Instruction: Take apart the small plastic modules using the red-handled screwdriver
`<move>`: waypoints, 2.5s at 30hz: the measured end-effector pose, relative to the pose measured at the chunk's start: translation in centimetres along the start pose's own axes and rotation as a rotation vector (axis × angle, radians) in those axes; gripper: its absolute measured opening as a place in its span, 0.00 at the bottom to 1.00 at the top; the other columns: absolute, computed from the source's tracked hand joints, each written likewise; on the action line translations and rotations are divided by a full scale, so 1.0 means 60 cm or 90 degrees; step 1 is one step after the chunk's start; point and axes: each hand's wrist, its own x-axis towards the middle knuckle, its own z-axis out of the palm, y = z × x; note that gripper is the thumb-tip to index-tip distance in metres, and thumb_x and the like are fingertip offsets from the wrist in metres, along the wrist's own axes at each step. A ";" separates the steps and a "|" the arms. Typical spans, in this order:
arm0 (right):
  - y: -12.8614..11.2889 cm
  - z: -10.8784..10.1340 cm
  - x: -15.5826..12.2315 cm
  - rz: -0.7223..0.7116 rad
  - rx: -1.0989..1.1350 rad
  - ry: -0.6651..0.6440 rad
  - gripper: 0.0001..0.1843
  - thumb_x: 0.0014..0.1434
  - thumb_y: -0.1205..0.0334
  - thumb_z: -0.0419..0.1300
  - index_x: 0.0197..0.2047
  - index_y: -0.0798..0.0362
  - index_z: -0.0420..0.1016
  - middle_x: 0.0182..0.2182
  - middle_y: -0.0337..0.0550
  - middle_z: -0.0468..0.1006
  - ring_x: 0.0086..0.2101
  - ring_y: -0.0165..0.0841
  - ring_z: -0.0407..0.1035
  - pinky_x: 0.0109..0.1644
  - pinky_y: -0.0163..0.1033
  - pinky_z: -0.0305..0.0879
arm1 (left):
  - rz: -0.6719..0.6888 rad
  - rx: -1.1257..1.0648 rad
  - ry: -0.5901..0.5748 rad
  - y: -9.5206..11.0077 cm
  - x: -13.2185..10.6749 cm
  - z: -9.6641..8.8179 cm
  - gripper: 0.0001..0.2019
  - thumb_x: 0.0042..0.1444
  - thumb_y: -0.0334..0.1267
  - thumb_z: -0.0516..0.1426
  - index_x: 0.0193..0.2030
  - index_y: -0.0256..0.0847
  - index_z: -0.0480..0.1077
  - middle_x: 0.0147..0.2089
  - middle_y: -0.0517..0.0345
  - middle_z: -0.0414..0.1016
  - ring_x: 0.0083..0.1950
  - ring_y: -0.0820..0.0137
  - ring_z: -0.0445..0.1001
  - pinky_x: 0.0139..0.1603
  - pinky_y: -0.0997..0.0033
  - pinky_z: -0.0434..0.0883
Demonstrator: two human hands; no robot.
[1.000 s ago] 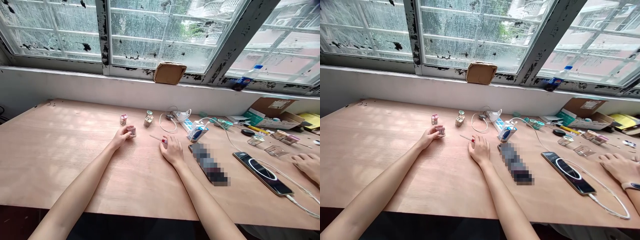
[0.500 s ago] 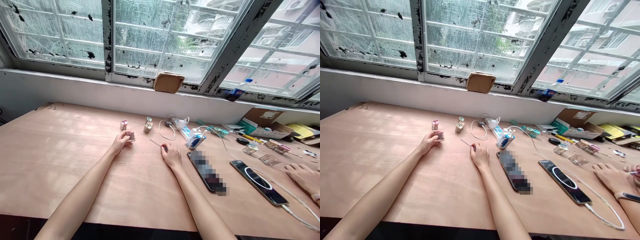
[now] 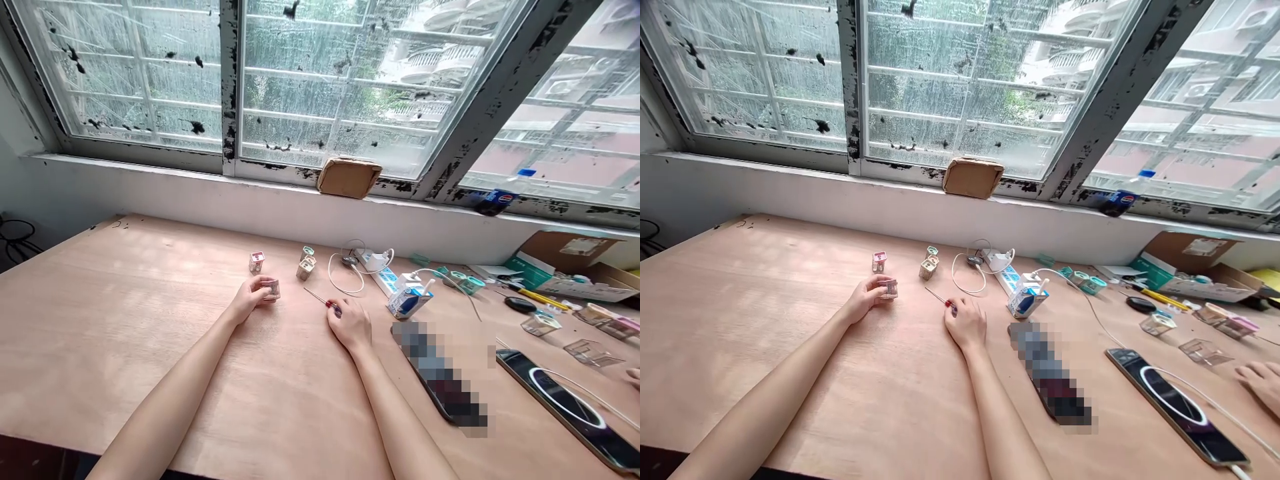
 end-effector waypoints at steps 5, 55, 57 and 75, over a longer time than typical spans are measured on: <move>0.011 0.007 0.003 0.000 0.032 0.006 0.13 0.59 0.66 0.56 0.45 0.50 0.78 0.43 0.47 0.80 0.43 0.41 0.70 0.44 0.42 0.59 | -0.004 -0.017 0.001 -0.001 0.001 -0.002 0.18 0.47 0.38 0.65 0.46 0.37 0.75 0.52 0.46 0.77 0.47 0.61 0.79 0.51 0.58 0.76; 0.006 -0.004 0.023 0.037 0.178 -0.021 0.11 0.63 0.64 0.58 0.45 0.49 0.81 0.42 0.44 0.82 0.45 0.37 0.73 0.49 0.37 0.64 | 0.226 0.477 0.076 -0.031 0.046 0.000 0.11 0.56 0.38 0.58 0.45 0.41 0.77 0.56 0.47 0.75 0.62 0.58 0.71 0.49 0.64 0.78; 0.005 -0.006 0.022 0.040 0.182 -0.021 0.11 0.63 0.64 0.58 0.45 0.49 0.81 0.43 0.44 0.82 0.46 0.37 0.73 0.50 0.37 0.64 | 0.224 0.503 0.098 -0.033 0.059 0.003 0.12 0.56 0.35 0.57 0.45 0.42 0.77 0.57 0.46 0.74 0.65 0.58 0.69 0.53 0.61 0.77; 0.007 -0.007 0.022 0.043 0.188 -0.022 0.11 0.64 0.65 0.59 0.46 0.48 0.82 0.41 0.43 0.80 0.45 0.36 0.72 0.49 0.36 0.62 | 0.251 0.755 0.104 -0.034 0.077 0.029 0.28 0.57 0.29 0.56 0.66 0.43 0.64 0.73 0.42 0.54 0.73 0.51 0.58 0.69 0.48 0.62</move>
